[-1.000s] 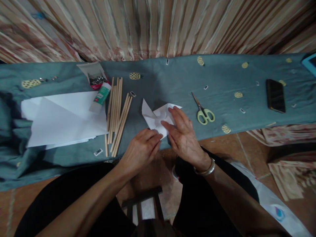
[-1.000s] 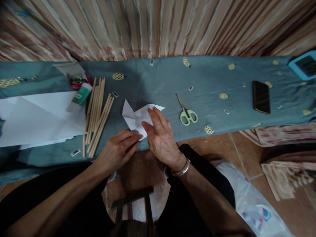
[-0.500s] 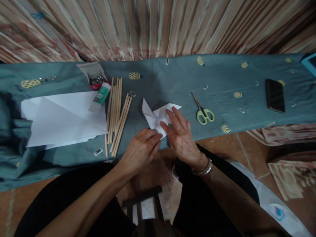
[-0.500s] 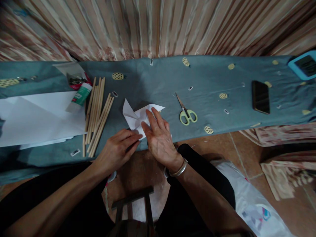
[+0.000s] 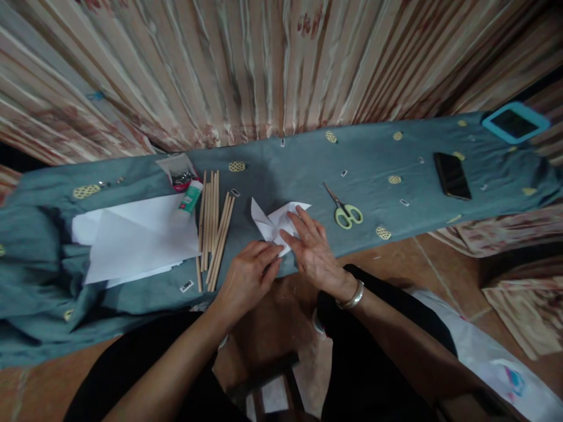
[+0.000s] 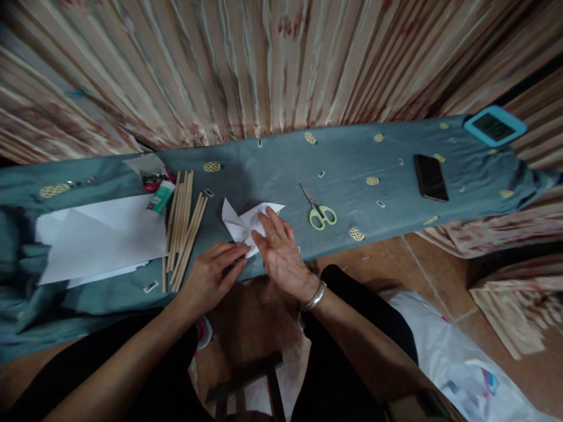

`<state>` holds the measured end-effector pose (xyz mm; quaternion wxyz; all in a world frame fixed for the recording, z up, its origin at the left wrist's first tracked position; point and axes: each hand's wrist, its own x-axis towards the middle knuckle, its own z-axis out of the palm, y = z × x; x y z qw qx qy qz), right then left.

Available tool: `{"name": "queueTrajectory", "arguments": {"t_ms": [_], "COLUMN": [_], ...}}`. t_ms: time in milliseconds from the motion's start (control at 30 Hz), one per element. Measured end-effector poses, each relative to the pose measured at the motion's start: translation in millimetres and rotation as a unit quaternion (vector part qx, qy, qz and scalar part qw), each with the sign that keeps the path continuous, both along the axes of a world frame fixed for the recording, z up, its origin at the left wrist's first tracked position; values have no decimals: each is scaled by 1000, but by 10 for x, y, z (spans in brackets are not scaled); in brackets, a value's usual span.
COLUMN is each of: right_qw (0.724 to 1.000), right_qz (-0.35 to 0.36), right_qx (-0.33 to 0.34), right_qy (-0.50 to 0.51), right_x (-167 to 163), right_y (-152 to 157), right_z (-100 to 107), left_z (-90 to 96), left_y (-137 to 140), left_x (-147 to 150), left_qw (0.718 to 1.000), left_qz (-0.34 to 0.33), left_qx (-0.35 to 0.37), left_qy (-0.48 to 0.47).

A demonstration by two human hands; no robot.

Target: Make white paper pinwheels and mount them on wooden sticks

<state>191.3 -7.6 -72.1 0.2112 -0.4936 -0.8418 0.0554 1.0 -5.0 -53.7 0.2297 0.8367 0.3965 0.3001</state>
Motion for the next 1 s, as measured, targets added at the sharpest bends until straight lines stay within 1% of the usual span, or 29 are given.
{"name": "queueTrajectory", "arguments": {"t_ms": [100, 233, 367, 500, 733, 1000], "right_qw": [1000, 999, 1000, 999, 997, 995], "right_qz": [-13, -12, -3, -12, -42, -65], "right_qx": [9, 18, 21, 19, 21, 14], "right_qy": [-21, -24, -16, -31, -61, -80], "right_x": [-18, -26, -29, -58, -123, -180], "right_y": [14, 12, 3, -2, -14, -78], "right_z": [-14, -37, -30, -9, -32, -42], "left_z": [38, 79, 135, 204, 235, 267], "left_y": [51, 101, 112, 117, 58, -15], "left_x": [-84, -196, -271, -328, -346, -387], "left_qw": [999, 994, 990, 984, 978, 979], "left_qz": [40, 93, 125, 155, 163, 145], "left_qx": [-21, -28, -31, -29, -46, -52], "left_qy": [-27, -46, -58, -85, -124, -134]}}
